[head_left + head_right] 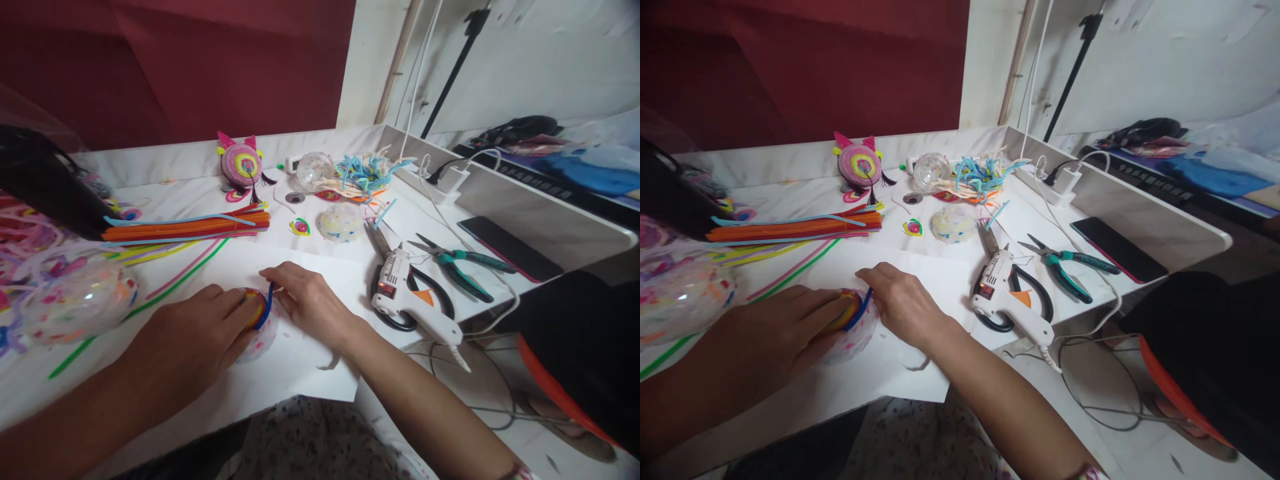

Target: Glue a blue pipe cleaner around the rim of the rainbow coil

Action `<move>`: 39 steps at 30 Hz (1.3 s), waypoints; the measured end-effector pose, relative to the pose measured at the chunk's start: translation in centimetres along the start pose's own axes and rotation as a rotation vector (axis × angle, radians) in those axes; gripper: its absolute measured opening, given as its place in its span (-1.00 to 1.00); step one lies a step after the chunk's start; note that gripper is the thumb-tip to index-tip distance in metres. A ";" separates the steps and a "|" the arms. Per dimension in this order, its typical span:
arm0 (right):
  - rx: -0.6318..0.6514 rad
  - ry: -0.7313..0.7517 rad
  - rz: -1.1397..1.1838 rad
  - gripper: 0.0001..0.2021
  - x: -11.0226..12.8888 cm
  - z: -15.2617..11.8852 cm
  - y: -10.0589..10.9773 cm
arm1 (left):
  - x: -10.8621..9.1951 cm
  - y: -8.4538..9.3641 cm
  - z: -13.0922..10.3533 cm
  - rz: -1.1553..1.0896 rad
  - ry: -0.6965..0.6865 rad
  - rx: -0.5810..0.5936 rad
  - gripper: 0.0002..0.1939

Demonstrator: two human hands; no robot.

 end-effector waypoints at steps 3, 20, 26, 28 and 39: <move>-0.020 0.007 0.010 -0.57 0.1 -0.2 0.3 | -0.5 0.3 0.0 0.078 -0.110 -0.073 -0.64; 0.015 -0.010 0.212 -0.60 0.9 -0.4 1.3 | -0.8 0.7 0.5 0.067 -0.105 -0.095 -0.67; 0.013 -0.023 0.248 -0.65 0.6 -0.1 0.7 | -0.4 0.3 0.2 0.003 -0.061 -0.059 -0.75; 0.035 -0.039 0.244 -0.62 0.6 0.3 0.7 | -0.3 0.1 0.2 0.001 -0.045 -0.069 -0.73; 0.375 0.018 -0.024 -0.66 2.2 3.0 1.6 | 0.1 0.1 0.6 -0.089 0.105 0.129 -0.75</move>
Point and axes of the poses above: each hand's wrist, its own z-axis towards the middle knuckle, its own y-axis out of the back of the hand, x = y × z, the point moved 4 cm from there along z, towards the middle knuckle, and after that the axes turned 6 degrees about -x, right-handed, at the moved point
